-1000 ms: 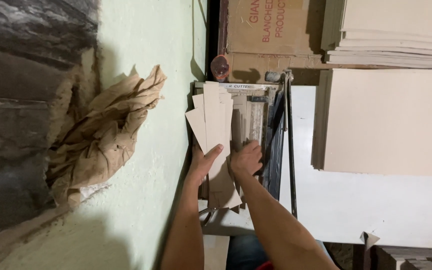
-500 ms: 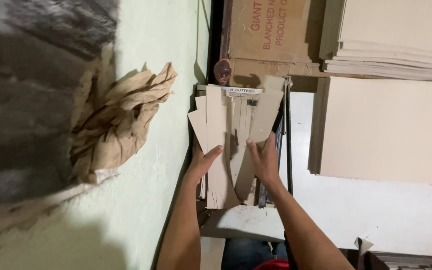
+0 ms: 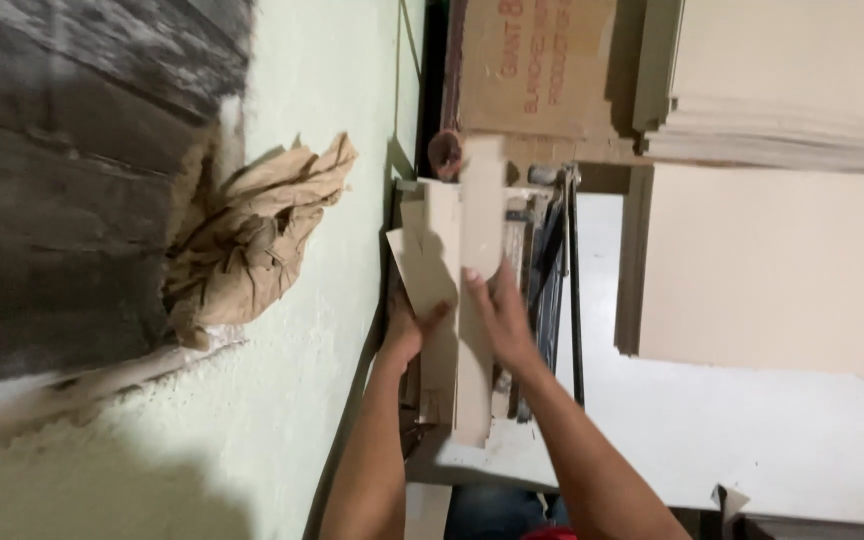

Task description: The person uses a manual paper cutter to slice a large sheet of beige paper into smaller strips. They align the paper, pull the cutter's lever to make the cut, and then stack the resulting strips on the table before moving them to a nearby shelf.

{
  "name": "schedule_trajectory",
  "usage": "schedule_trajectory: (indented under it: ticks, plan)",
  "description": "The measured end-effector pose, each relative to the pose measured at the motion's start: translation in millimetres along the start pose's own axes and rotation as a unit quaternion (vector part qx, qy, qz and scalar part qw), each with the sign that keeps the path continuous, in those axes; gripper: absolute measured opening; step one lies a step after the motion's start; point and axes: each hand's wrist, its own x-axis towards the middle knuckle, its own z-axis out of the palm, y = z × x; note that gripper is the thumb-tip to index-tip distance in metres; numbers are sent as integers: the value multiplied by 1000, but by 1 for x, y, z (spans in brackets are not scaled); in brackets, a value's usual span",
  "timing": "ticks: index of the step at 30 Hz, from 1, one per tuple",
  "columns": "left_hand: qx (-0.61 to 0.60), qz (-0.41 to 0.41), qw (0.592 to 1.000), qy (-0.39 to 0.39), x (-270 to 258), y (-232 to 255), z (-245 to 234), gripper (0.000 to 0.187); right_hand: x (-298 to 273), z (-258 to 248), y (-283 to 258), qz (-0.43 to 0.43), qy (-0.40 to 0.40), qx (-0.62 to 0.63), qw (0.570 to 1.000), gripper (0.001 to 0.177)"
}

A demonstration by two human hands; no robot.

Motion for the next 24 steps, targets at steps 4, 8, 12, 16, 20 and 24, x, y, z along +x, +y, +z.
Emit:
schedule_trajectory:
  ticks: [4, 8, 12, 16, 20, 24]
  plan:
    - [-33, -54, 997, -44, -4, -17, 0, 120, -3, 32, 132, -10, -39, -126, 991, 65]
    - [-65, -72, 993, -67, 10, -30, 6, 131, -20, 18, 1, 174, -102, 23, 979, 87]
    - [-101, -94, 989, -61, -42, 15, -6, 127, -16, 22, 65, 252, -95, 74, 960, 92]
    - [-143, -101, 984, -37, -35, 13, 2, 128, -11, 13, 74, 340, -82, 107, 931, 95]
    - [-174, -99, 979, -29, -54, 23, 6, 124, -7, 5, 80, 402, -84, 171, 896, 103]
    - [-178, -84, 980, -30, -55, 13, 8, 127, -14, 3, 74, 425, -84, 202, 879, 105]
